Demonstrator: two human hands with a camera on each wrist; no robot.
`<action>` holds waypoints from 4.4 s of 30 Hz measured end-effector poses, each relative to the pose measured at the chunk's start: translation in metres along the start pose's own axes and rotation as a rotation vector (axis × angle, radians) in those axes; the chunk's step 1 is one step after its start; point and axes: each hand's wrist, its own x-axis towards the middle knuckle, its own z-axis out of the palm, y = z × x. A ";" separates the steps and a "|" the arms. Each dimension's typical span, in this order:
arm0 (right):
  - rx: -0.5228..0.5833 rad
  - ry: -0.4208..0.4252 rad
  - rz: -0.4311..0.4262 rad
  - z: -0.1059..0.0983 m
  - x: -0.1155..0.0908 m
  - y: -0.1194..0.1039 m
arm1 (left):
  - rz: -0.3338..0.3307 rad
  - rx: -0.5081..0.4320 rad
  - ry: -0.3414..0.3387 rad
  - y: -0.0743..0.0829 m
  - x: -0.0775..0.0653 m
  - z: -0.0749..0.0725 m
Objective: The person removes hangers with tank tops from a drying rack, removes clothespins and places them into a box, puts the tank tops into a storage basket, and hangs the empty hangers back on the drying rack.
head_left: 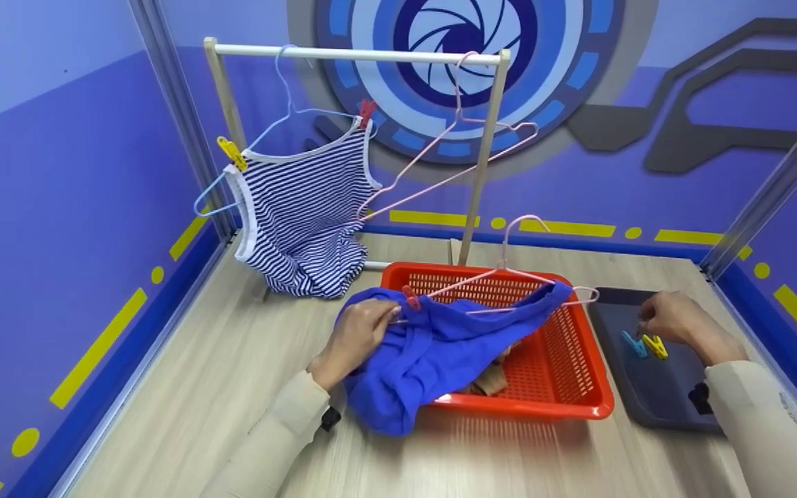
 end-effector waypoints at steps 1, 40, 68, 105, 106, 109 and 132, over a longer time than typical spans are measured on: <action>0.004 -0.018 0.010 0.002 0.000 0.000 | -0.001 0.000 -0.001 0.000 0.000 0.000; -0.155 0.351 -0.613 -0.040 -0.057 -0.209 | -0.005 0.005 -0.032 0.003 0.002 -0.002; -0.154 0.277 -0.886 0.007 -0.002 -0.319 | -0.030 -0.014 -0.056 0.001 0.002 -0.002; -0.007 0.274 -0.917 0.022 0.042 -0.339 | -0.012 -0.010 -0.043 0.001 0.000 -0.001; -0.008 0.271 -0.906 0.021 0.041 -0.338 | -0.012 -0.010 -0.041 0.001 0.000 -0.001; -0.001 0.270 -0.887 0.017 0.038 -0.337 | -0.009 -0.013 -0.032 0.001 0.000 -0.001; 0.124 0.308 -0.880 -0.019 0.017 -0.340 | -0.017 0.003 -0.032 0.000 -0.001 -0.001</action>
